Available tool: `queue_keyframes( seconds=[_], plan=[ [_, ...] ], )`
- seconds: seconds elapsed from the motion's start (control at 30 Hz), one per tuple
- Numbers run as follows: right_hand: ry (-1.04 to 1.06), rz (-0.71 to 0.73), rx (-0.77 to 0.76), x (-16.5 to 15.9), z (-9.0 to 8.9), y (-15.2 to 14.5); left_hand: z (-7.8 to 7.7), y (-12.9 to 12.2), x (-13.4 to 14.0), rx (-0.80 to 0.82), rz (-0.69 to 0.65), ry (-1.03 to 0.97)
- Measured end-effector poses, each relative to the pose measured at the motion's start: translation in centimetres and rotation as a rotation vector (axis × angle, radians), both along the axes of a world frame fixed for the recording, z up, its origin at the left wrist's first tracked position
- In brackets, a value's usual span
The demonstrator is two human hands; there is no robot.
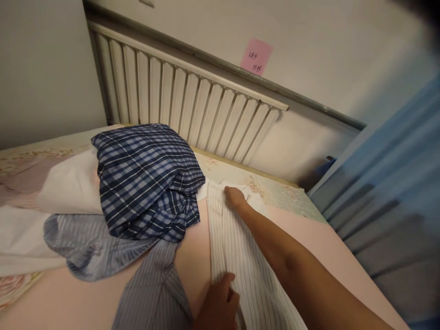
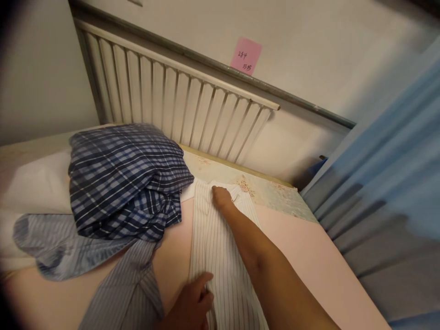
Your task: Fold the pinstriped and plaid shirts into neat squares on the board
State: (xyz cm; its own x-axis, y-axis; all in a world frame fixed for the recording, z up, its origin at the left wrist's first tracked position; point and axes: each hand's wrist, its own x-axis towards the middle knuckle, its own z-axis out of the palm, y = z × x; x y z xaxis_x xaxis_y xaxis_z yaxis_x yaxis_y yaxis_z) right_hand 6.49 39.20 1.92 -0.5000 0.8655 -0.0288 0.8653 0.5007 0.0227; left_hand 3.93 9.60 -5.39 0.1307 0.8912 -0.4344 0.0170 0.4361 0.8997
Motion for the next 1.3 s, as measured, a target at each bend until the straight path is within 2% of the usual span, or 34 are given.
queue_keyframes(
  seconds=[0.1, 0.17, 0.3, 0.37, 0.4, 0.5, 0.53, 0.63, 0.7, 0.8, 1.0, 1.2, 1.3],
  plan=[
    [0.101, 0.003, 0.038, 2.6, 0.3, -2.3, -0.2, 0.0, 0.1, 0.015, 0.022, -0.012],
    [0.161, 0.015, 0.054, 4.9, 0.6, -4.8, -0.1, 0.1, 0.1, 0.024, 0.034, -0.016],
    [0.273, 0.059, 0.055, 11.4, 0.4, -12.9, 0.1, 0.2, -0.2, 0.035, 0.062, -0.037],
    [0.455, 0.141, 0.004, 15.4, -0.8, -17.8, 0.3, 0.1, -0.3, 0.052, 0.073, -0.012],
    [0.500, 0.139, -0.023, 17.5, -1.6, -20.3, 0.3, 0.0, -0.3, 0.068, 0.079, 0.009],
    [0.543, 0.020, -0.055, 23.6, -4.9, -26.9, 0.6, -0.4, -0.2, 0.133, 0.115, 0.061],
    [0.536, -0.015, -0.041, 25.3, -6.0, -28.6, 0.6, -0.5, -0.2, 0.152, 0.134, 0.073],
    [0.507, 0.006, 0.056, 29.0, -8.4, -32.1, 0.8, -0.9, 0.0, 0.171, 0.197, 0.111],
    [0.502, 0.012, 0.124, 30.0, -9.2, -33.0, 0.9, -1.2, 0.2, 0.180, 0.234, 0.133],
    [0.507, 0.012, 0.188, 30.0, -9.2, -33.1, 1.1, -1.8, 0.4, 0.224, 0.269, 0.189],
    [0.560, 0.033, 0.247, 29.5, -9.3, -32.4, 1.6, -3.5, 2.1, 0.346, 0.265, 0.610],
    [0.575, 0.059, 0.296, 29.6, -9.9, -32.2, -0.1, -6.4, 5.1, 0.611, 0.153, 0.978],
    [0.589, 0.048, 0.303, 29.7, -10.1, -32.1, -1.0, -8.2, 6.0, 0.663, 0.102, 1.159]
  ],
)
